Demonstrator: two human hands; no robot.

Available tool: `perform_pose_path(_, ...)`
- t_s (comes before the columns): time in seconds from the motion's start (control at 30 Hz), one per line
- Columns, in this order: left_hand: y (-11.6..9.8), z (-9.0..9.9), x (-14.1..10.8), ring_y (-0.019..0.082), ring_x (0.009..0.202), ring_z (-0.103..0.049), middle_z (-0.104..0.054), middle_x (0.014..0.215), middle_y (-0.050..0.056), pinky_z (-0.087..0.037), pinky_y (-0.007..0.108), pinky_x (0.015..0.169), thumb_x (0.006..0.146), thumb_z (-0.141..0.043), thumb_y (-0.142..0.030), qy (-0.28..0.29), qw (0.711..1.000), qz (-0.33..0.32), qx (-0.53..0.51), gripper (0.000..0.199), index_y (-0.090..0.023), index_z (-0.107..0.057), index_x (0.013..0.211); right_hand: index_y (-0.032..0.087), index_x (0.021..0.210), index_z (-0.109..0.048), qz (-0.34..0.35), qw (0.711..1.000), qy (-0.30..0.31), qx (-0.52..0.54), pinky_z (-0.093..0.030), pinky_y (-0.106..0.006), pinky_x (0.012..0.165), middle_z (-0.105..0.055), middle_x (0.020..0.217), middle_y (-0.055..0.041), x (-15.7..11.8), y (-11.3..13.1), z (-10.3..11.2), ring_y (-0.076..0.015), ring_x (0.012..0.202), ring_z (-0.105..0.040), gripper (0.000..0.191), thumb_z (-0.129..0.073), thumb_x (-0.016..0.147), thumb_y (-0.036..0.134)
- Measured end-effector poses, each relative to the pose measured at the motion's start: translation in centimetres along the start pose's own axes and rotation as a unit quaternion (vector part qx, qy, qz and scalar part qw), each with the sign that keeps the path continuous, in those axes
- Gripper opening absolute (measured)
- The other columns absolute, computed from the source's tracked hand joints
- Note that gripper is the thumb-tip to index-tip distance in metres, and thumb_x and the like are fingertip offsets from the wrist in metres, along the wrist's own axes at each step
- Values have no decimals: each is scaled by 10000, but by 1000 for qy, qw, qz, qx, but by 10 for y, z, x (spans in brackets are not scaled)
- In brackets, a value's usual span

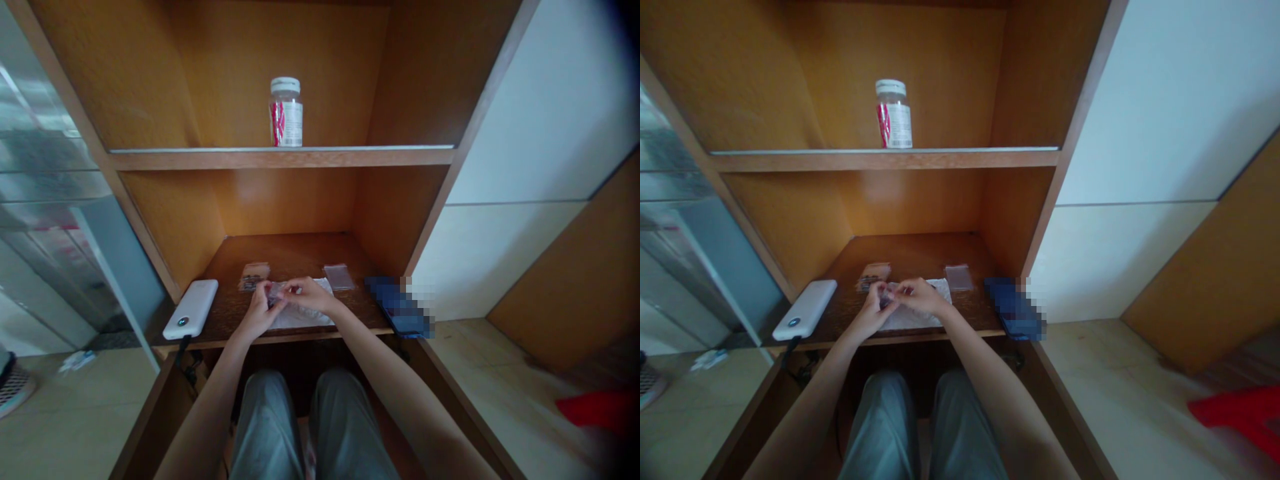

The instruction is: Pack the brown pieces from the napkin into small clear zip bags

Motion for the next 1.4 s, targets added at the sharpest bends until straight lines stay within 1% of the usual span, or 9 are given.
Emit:
perform_pose_path(0.1,-2,1,1,208,999,-495,-479,1051,89,-374,379,882,692,-610,-384,-20,1000,-1,-17,498,-181,-351,1066,144,770,-641,6,1000,14,-3,-418,-219,659,-647,744,-19,-2,-1,4,-109,683,-554,210,-569,749,341)
perform_pose_path(0.3,-15,9,18,173,834,-557,-559,855,35,-429,340,773,689,-604,-405,-21,989,68,-128,475,-167,-409,1051,145,756,-630,7,995,-65,81,-426,-252,680,-639,742,-33,-1,-9,18,-121,693,-562,191,-583,729,329)
perform_pose_path(0.43,-28,12,34,152,747,-581,-609,815,37,-445,282,676,712,-569,-443,47,961,135,-238,358,-156,-529,923,154,715,-612,13,975,-139,171,-428,-262,682,-621,712,-22,1,-12,31,-121,680,-558,183,-629,680,332)
perform_pose_path(0.57,-37,7,47,132,640,-574,-625,722,34,-425,239,579,711,-578,-433,127,951,134,-248,306,-143,-579,808,162,720,-606,17,956,-183,229,-434,-251,660,-604,706,-10,3,-18,40,-110,662,-547,193,-636,675,347)
perform_pose_path(0.7,-37,-2,58,110,593,-555,-623,695,27,-411,218,554,731,-566,-406,114,958,93,-247,266,-142,-577,756,191,875,-598,-6,928,-238,285,-449,-236,659,-612,870,-25,8,-32,39,-104,720,-559,275,-650,665,361)
perform_pose_path(0.9,-25,-14,60,116,585,-561,-616,700,23,-416,217,524,738,-556,-401,74,954,85,-277,254,-150,-557,773,169,775,-607,-57,934,-154,318,-447,-212,575,-621,749,-15,9,-54,25,-92,629,-559,261,-699,608,348)
perform_pose_path(1.13,-17,-19,51,122,589,-570,-616,685,6,-425,227,556,719,-583,-370,20,965,78,-251,223,-167,-554,805,163,733,-616,-44,943,-158,289,-416,-205,499,-584,616,12,3,-55,17,-72,507,-506,229,-663,642,368)
perform_pose_path(1.27,-15,-19,48,103,538,-542,-586,627,-12,-410,215,538,730,-574,-363,38,966,78,-243,211,-170,-567,816,168,785,-622,-38,955,-135,263,-427,-217,522,-599,630,14,0,-52,16,-76,507,-507,238,-650,659,367)
perform_pose_path(1.4,-12,-20,46,109,603,-564,-597,679,2,-425,217,574,728,-580,-348,68,964,69,-248,196,-159,-567,778,180,837,-647,-12,972,-87,218,-462,-256,656,-656,798,-21,-2,-52,16,-115,681,-581,256,-646,662,367)
Point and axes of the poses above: each hand's wrist, its own x-axis towards the middle knuckle, its own z-axis out of the back of the hand, y = z × x, the point moved 1 cm from there along x, towards the middle knuckle
